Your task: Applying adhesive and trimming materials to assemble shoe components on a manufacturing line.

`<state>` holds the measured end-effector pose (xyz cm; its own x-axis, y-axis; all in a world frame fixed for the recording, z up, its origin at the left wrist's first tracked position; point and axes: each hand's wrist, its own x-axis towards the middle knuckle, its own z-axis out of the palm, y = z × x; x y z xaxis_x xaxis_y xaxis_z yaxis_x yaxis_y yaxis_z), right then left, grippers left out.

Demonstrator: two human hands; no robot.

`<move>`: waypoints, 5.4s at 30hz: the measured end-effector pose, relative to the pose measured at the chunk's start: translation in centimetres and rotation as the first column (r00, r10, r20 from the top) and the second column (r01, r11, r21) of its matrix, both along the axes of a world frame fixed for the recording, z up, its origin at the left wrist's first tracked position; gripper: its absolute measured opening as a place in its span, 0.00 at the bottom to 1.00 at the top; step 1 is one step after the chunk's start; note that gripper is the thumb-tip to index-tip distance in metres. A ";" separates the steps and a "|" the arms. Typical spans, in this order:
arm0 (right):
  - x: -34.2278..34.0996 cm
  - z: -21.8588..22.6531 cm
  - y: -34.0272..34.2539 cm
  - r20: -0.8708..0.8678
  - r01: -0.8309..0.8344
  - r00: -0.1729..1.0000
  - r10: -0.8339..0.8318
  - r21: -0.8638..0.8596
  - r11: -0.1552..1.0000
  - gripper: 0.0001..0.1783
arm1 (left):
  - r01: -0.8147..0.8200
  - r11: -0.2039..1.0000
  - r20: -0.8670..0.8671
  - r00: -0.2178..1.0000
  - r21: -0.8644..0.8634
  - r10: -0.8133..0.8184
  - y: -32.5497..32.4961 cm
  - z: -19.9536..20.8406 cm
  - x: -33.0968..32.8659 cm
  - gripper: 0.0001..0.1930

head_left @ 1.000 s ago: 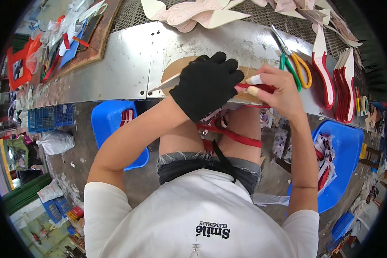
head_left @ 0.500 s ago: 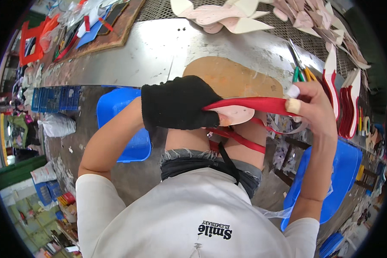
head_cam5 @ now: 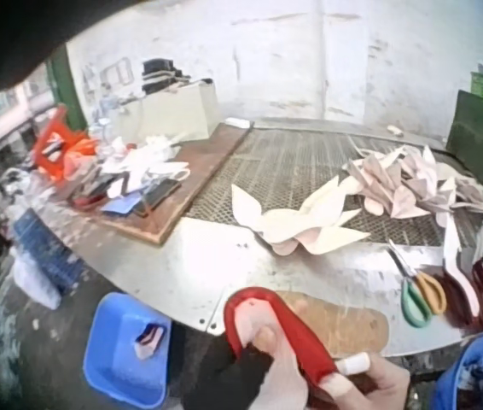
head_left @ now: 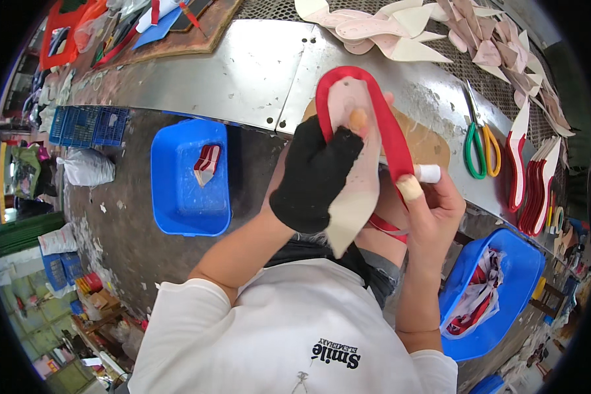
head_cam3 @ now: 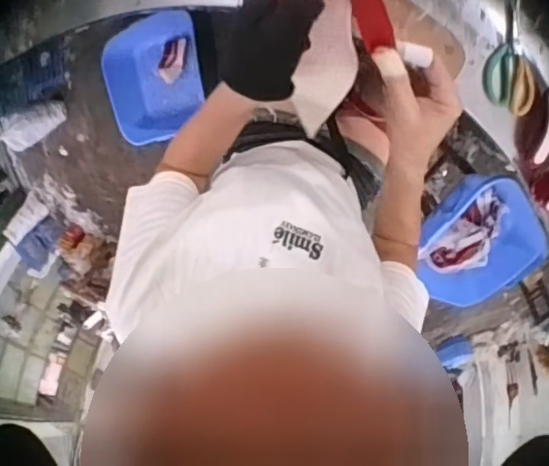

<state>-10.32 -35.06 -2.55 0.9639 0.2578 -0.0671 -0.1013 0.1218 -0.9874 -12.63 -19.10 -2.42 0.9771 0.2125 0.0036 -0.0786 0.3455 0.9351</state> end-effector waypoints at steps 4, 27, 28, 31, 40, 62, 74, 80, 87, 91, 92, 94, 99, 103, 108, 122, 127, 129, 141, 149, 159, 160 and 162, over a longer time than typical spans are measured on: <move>0.1 0.1 0.7 0.214 0.013 0.977 0.004 -0.079 0.997 0.08 | -0.158 0.963 0.005 0.987 -0.218 0.163 -1.5 0.3 0.1 0.20; 3.8 1.4 -0.6 0.111 -0.339 0.935 0.336 0.005 0.941 0.12 | 0.253 0.947 -0.108 0.954 -0.199 -0.278 1.1 -1.4 1.3 0.25; 3.8 1.1 -0.9 0.076 -0.366 0.927 0.368 -0.049 0.929 0.12 | 0.245 0.949 -0.110 0.957 -0.201 -0.270 1.3 -1.4 1.1 0.25; 3.4 -0.5 -1.4 0.171 -0.226 0.953 0.252 -0.158 0.961 0.10 | 0.222 0.959 -0.161 0.955 -0.175 -0.251 1.3 -1.3 1.1 0.24; 2.5 -3.3 -2.3 0.091 -0.225 0.970 0.225 -0.013 0.974 0.09 | -0.081 0.996 -0.134 0.988 -0.022 0.078 -0.6 -1.3 0.6 0.11; 9.9 -4.3 -11.4 0.096 0.051 0.995 0.002 -0.543 0.838 0.13 | 0.103 0.513 0.073 0.994 -0.852 -0.080 0.5 -3.0 0.7 0.12; -1.6 -4.2 -3.2 -0.082 -0.306 0.952 0.294 -0.244 0.920 0.28 | 0.038 0.406 0.054 0.998 -0.913 0.029 -0.3 -3.2 1.5 0.10; -1.2 -5.9 -4.4 -0.019 -0.204 0.978 0.206 -0.237 0.950 0.23 | -0.156 0.699 -0.258 0.965 -0.698 -0.043 0.6 -4.0 1.4 0.13; 6.0 -1.8 -7.2 0.275 0.165 0.957 0.093 -0.778 0.606 0.18 | -0.042 0.949 -0.085 0.996 -0.313 0.016 0.2 -4.0 2.5 0.20; 7.6 -1.9 -6.7 0.648 0.377 0.707 0.283 -0.684 0.625 0.11 | 0.039 0.975 -0.125 0.990 -0.218 -0.068 -1.3 -2.5 2.1 0.17; 7.3 -2.2 -6.2 0.468 0.087 0.843 0.264 -0.604 0.792 0.10 | 0.056 0.974 -0.129 0.988 -0.219 -0.086 -1.7 -2.1 2.0 0.17; 7.1 -2.3 -5.3 0.141 -0.191 0.945 0.294 -0.491 0.850 0.10 | 0.072 0.982 -0.133 0.986 -0.176 -0.097 -2.3 -1.7 1.7 0.16; 6.3 -1.2 -2.5 0.082 -0.473 0.841 0.535 -0.368 0.800 0.11 | 0.018 0.999 -0.108 0.994 -0.036 -0.022 -3.1 -2.2 2.4 0.14; 6.1 -0.7 -2.2 0.090 -0.437 0.877 0.473 -0.261 0.861 0.10 | -0.071 0.961 0.085 0.995 0.266 0.050 -2.2 -3.1 3.5 0.11; 6.7 -1.4 -3.5 -0.026 -0.312 0.949 0.313 -0.197 0.929 0.08 | 0.087 0.802 0.072 0.985 0.591 -0.159 -0.4 -3.7 2.5 0.11; 3.4 -2.8 -2.5 0.462 0.039 0.830 0.312 -0.607 0.794 0.14 | 0.170 0.763 0.048 0.966 0.624 -0.255 -0.9 -3.7 2.5 0.17; 6.2 -1.9 -1.7 0.303 -0.029 0.943 0.137 -0.336 0.942 0.18 | 0.288 0.683 0.000 0.921 0.671 -0.389 -1.1 -3.6 1.7 0.19; 7.8 -0.6 -1.8 0.119 -0.053 0.990 0.075 -0.173 0.983 0.18 | 0.359 0.627 -0.060 0.893 0.691 -0.446 -0.9 -3.1 1.6 0.20; 10.8 2.8 -3.1 0.268 -0.388 0.790 0.551 -0.478 0.788 0.09 | 0.426 0.385 -0.156 0.810 0.818 -0.565 0.4 -1.7 2.1 0.20; 7.7 3.3 -1.3 0.374 -0.083 0.866 0.331 -0.546 0.834 0.09 | 0.321 0.432 -0.097 0.880 0.842 -0.465 0.2 -1.6 1.9 0.20; 9.8 2.1 -1.6 -0.047 -0.486 0.816 0.576 0.483 0.728 0.20 | 0.645 0.764 0.053 0.762 0.014 -0.645 -0.9 -0.8 0.0 0.23; 9.8 2.2 -1.4 0.076 -0.543 0.802 0.592 0.504 0.671 0.20 | 0.747 0.644 0.213 0.664 -0.164 -0.716 -1.1 -1.2 0.2 0.24; 10.2 2.7 -1.5 0.197 -0.523 0.851 0.486 0.388 0.759 0.16 | 0.655 0.719 0.084 0.750 -0.230 -0.656 -1.2 -2.2 0.7 0.28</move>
<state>-0.17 -36.52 0.13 0.6831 0.6934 0.2292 -0.1886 0.4707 -0.8619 -11.94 -20.34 -4.63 0.8723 -0.4877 0.0363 0.2524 0.5126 0.8207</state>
